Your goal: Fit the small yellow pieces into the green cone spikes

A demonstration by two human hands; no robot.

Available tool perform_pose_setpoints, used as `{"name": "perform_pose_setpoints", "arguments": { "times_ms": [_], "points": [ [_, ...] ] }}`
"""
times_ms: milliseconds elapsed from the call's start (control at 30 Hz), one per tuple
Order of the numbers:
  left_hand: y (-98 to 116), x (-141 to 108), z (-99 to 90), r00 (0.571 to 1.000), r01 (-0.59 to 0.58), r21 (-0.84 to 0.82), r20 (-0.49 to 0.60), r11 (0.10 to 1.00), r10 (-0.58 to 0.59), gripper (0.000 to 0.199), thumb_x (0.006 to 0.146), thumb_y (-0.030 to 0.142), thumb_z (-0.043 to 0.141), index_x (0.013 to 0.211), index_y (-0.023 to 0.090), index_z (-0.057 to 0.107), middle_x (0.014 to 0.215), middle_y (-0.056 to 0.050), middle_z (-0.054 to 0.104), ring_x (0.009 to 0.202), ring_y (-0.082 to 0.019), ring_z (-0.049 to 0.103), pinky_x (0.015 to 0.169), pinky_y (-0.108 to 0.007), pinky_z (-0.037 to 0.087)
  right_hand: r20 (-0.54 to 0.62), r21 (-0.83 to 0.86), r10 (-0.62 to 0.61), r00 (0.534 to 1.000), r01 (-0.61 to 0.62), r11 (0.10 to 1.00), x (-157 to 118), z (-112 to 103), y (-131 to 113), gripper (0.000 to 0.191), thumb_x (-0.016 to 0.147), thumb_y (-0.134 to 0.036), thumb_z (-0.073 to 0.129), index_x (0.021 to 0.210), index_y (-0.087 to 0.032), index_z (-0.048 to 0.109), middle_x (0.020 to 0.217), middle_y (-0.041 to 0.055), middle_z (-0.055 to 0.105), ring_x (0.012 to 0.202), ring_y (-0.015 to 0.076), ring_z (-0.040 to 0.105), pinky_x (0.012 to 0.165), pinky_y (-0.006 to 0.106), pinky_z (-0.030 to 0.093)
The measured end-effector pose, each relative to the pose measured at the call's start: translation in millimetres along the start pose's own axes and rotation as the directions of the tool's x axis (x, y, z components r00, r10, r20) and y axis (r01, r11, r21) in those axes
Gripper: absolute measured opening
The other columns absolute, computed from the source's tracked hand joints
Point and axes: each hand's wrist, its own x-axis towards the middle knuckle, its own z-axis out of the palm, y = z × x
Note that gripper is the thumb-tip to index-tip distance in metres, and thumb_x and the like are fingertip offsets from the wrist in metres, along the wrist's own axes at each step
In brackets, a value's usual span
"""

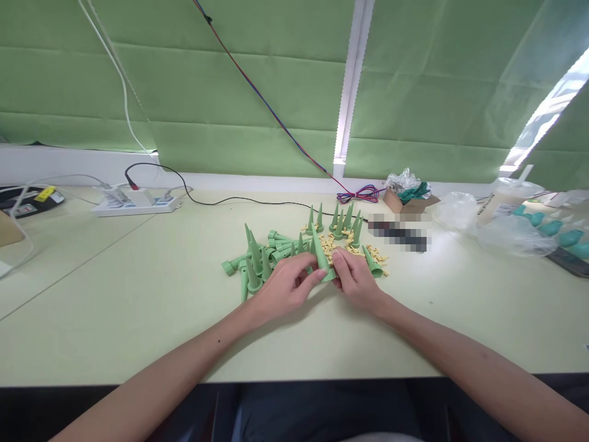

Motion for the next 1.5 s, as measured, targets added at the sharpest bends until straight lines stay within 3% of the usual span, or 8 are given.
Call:
{"name": "perform_pose_setpoints", "arguments": {
  "times_ms": [233, 500, 633, 767, 900, 1100, 1267, 1500],
  "points": [
    [0.7, 0.5, 1.8, 0.995, -0.068, 0.001, -0.068, 0.998, 0.068, 0.02, 0.097, 0.03, 0.043, 0.084, 0.017, 0.05, 0.094, -0.005, 0.051, 0.072, -0.012, 0.047, 0.056, -0.022, 0.04, -0.007, -0.021, 0.012, 1.0, -0.012, 1.0, 1.7, -0.4, -1.7, 0.041, 0.103, -0.042, 0.031, 0.067, -0.023, 0.037, 0.051, -0.004, 0.042, 0.047, 0.0127, 0.042, 0.053, 0.028, 0.034],
    [-1.3, 0.7, -0.5, 0.994, -0.091, 0.027, -0.054, 0.995, 0.093, 0.016, 0.096, 0.027, 0.047, 0.095, 0.019, 0.061, 0.105, -0.007, 0.056, 0.066, -0.01, 0.05, 0.056, -0.022, 0.043, -0.023, -0.16, -0.027, 0.999, 0.023, 0.987, 2.6, -1.5, -1.8, 0.05, 0.103, -0.045, 0.027, 0.059, -0.023, 0.036, 0.046, -0.0031, 0.042, 0.044, 0.0121, 0.038, 0.052, 0.03, 0.03],
    [-4.3, 0.9, 2.3, 0.982, -0.123, 0.108, -0.131, 0.986, 0.137, 0.018, 0.096, 0.023, 0.048, 0.109, 0.023, 0.061, 0.112, -0.006, 0.058, 0.063, -0.008, 0.052, 0.062, -0.024, 0.046, -0.042, -0.153, -0.012, 0.999, 0.006, 0.988, 2.1, 0.0, -2.9, 0.047, 0.103, -0.045, 0.029, 0.062, -0.023, 0.037, 0.049, -0.0027, 0.045, 0.047, 0.0125, 0.041, 0.054, 0.029, 0.032],
    [-3.7, 0.4, 4.8, 0.969, -0.048, 0.133, -0.232, 0.99, 0.078, 0.018, 0.094, 0.028, 0.054, 0.11, 0.021, 0.056, 0.101, -0.003, 0.061, 0.056, -0.007, 0.048, 0.059, -0.024, 0.043, -0.074, -0.085, 0.024, 0.997, -0.03, 0.996, 1.2, 1.3, -5.3, 0.044, 0.103, -0.046, 0.031, 0.066, -0.023, 0.038, 0.053, -0.0029, 0.047, 0.048, 0.0118, 0.042, 0.054, 0.027, 0.035],
    [1.4, 1.5, 1.9, 0.963, 0.052, 0.031, -0.265, 0.998, -0.042, 0.02, 0.096, 0.035, 0.049, 0.087, 0.018, 0.055, 0.077, 0.0, 0.058, 0.053, -0.009, 0.046, 0.054, -0.023, 0.038, -0.127, -0.011, 0.044, 0.991, -0.045, 0.999, -0.5, 1.7, -5.4, 0.043, 0.103, -0.047, 0.031, 0.068, -0.023, 0.039, 0.056, -0.0023, 0.048, 0.05, 0.0121, 0.046, 0.051, 0.026, 0.036],
    [6.0, 3.9, -3.7, 0.981, 0.151, -0.171, -0.095, 0.974, -0.169, 0.054, 0.099, 0.049, 0.037, 0.06, 0.016, 0.053, 0.047, 0.003, 0.048, 0.045, -0.01, 0.043, 0.051, -0.024, 0.035, -0.073, -0.004, -0.021, 0.997, 0.021, 1.0, -3.6, 2.4, -3.5, 0.04, 0.103, -0.044, 0.032, 0.07, -0.023, 0.041, 0.057, -0.0026, 0.048, 0.05, 0.0121, 0.046, 0.052, 0.026, 0.037],
    [5.4, 3.1, -3.8, 0.973, 0.22, -0.302, 0.005, 0.928, -0.23, 0.053, 0.095, 0.055, 0.041, 0.059, 0.017, 0.052, 0.043, 0.004, 0.048, 0.043, -0.011, 0.048, 0.049, -0.024, 0.037, -0.009, 0.0, -0.06, 0.998, 0.06, 0.998, -4.5, 2.7, -1.7, 0.039, 0.103, -0.043, 0.031, 0.072, -0.023, 0.041, 0.054, -0.0038, 0.047, 0.048, 0.0118, 0.043, 0.053, 0.026, 0.037],
    [4.3, 1.6, -4.5, 0.975, 0.218, -0.298, 0.029, 0.929, -0.22, 0.049, 0.095, 0.055, 0.042, 0.065, 0.018, 0.049, 0.047, 0.004, 0.048, 0.046, -0.012, 0.049, 0.051, -0.025, 0.038, 0.034, 0.023, -0.064, 0.997, 0.063, 0.998, -4.4, 2.4, 0.3, 0.041, 0.103, -0.044, 0.029, 0.07, -0.023, 0.041, 0.056, -0.002, 0.05, 0.049, 0.0123, 0.044, 0.053, 0.027, 0.037]
  ]
}}
